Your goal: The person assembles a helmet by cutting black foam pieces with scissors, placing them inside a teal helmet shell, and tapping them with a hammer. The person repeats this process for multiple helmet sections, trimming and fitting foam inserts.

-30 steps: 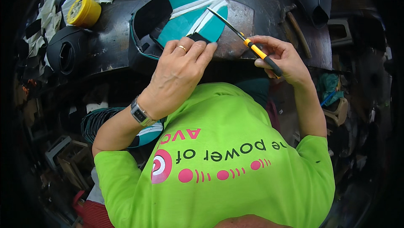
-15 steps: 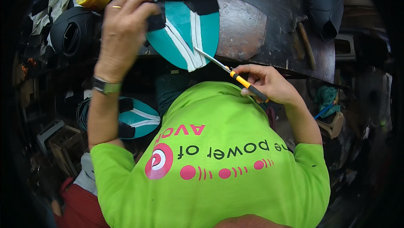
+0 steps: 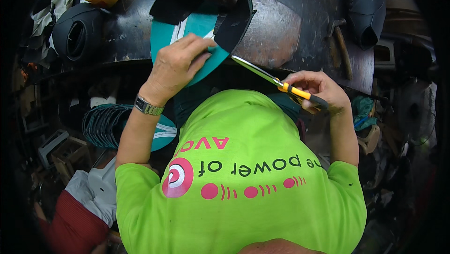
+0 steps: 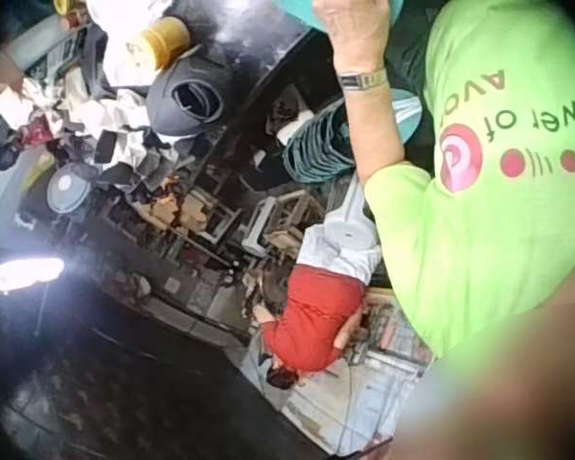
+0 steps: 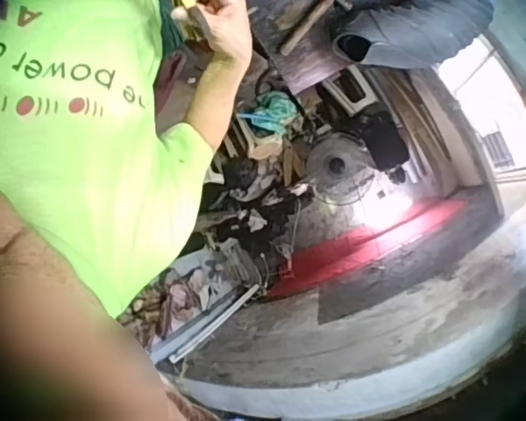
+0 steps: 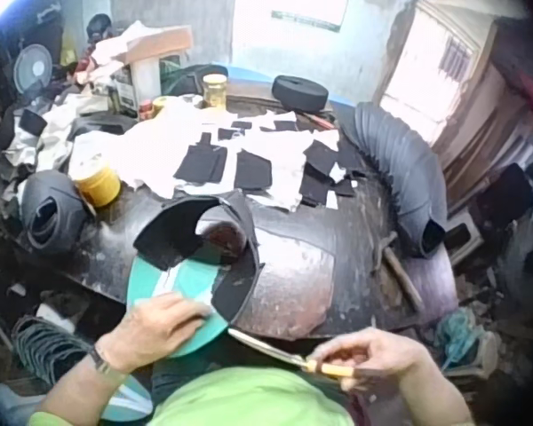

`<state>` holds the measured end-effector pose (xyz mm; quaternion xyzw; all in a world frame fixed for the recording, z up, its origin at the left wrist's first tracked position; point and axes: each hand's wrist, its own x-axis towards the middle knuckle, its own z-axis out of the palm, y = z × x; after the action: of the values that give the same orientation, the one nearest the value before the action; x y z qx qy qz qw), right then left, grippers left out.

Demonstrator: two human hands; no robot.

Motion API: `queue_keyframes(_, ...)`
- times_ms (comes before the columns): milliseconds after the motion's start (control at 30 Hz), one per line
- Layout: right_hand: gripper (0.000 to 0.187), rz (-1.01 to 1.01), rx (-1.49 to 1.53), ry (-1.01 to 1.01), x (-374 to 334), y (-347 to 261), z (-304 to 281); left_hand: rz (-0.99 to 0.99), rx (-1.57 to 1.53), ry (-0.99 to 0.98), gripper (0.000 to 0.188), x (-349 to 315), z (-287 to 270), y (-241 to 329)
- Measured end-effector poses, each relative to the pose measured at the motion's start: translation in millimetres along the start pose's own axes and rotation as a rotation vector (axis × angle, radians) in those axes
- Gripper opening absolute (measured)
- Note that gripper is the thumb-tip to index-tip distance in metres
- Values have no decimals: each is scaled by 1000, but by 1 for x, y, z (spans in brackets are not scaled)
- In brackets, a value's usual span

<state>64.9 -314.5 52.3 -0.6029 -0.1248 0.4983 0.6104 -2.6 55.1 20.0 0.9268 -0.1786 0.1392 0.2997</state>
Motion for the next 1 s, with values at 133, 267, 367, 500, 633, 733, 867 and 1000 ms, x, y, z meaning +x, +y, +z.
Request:
queue_keyframes(133,60,121,100,19,13,4,13,87,66,1,25,9,-1,-6)
queue_keyframes(267,58,146,-226,129,18,5,27,317,234,34,20,23,5,-15)
queue_keyframes(367,59,77,-382,184,16,5,36,367,273,31,18,26,10,-21)
queue_keyframes(500,58,96,-425,203,16,8,46,363,306,53,18,26,18,-21)
queue_keyframes(633,58,92,-436,204,17,16,50,358,308,90,16,28,25,-20)
queue_keyframes(733,59,79,-437,196,18,21,50,211,234,0,16,32,26,-19)
queue_keyframes(867,59,106,-398,155,20,22,48,-155,-229,96,14,34,19,-17)
queue_keyframes(1000,62,218,-76,9,17,13,39,-59,-122,42,11,16,17,-9)
